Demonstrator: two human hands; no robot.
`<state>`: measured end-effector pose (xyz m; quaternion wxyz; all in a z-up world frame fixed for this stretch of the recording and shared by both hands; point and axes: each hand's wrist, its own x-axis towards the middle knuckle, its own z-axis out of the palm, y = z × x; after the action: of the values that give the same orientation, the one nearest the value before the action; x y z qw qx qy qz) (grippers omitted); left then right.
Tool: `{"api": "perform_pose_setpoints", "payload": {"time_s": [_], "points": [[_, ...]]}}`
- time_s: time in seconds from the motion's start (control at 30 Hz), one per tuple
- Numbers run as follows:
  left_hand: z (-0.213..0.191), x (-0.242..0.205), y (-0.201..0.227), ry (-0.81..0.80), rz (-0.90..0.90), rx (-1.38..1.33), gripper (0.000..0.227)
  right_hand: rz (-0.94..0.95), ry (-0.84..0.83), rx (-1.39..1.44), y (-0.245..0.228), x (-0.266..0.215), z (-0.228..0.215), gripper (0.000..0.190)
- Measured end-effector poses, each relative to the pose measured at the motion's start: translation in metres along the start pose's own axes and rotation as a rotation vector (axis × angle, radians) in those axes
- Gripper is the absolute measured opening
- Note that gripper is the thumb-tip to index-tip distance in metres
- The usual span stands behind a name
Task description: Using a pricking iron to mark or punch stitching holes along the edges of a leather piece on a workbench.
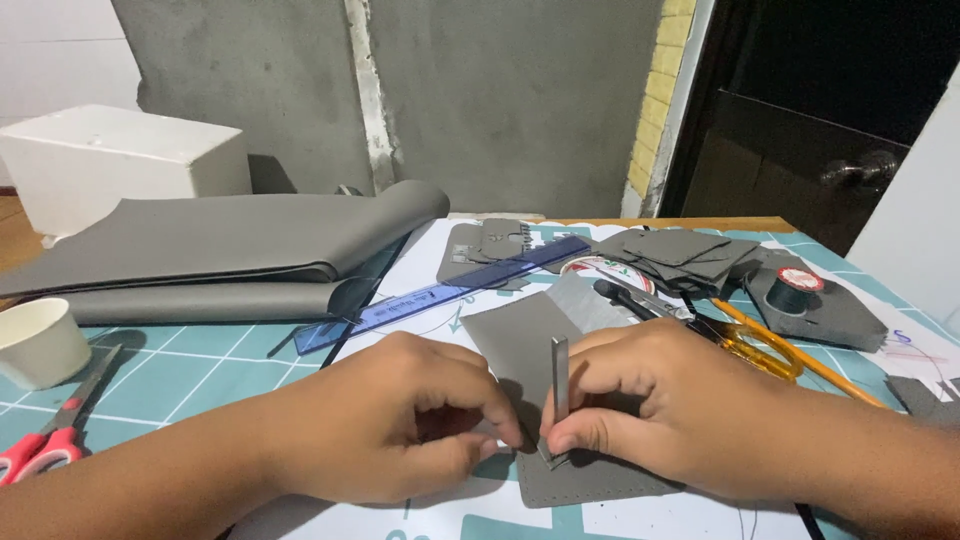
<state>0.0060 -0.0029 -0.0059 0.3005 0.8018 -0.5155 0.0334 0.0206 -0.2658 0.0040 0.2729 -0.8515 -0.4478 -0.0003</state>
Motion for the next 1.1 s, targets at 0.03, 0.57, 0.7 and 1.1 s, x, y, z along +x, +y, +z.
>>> {"api": "perform_pose_setpoints", "payload": {"time_s": [0.03, 0.57, 0.7, 1.1], "points": [[0.000, 0.000, 0.000, 0.000, 0.000, 0.001, 0.024, -0.001, 0.000, 0.000, 0.001, 0.000, 0.001, 0.016], [0.020, 0.042, 0.024, 0.314, -0.233, -0.324, 0.014, 0.018, 0.049, 0.102, 0.005, -0.005, 0.001, 0.008], [0.026, 0.042, 0.012, 0.283, -0.247, -0.516, 0.024, 0.073, 0.052, 0.063, 0.011, -0.008, -0.012, 0.025], [0.026, 0.042, 0.016, 0.292, -0.400, -0.546, 0.015, -0.032, 0.347, 0.250, -0.029, 0.006, -0.014, 0.024]]}}
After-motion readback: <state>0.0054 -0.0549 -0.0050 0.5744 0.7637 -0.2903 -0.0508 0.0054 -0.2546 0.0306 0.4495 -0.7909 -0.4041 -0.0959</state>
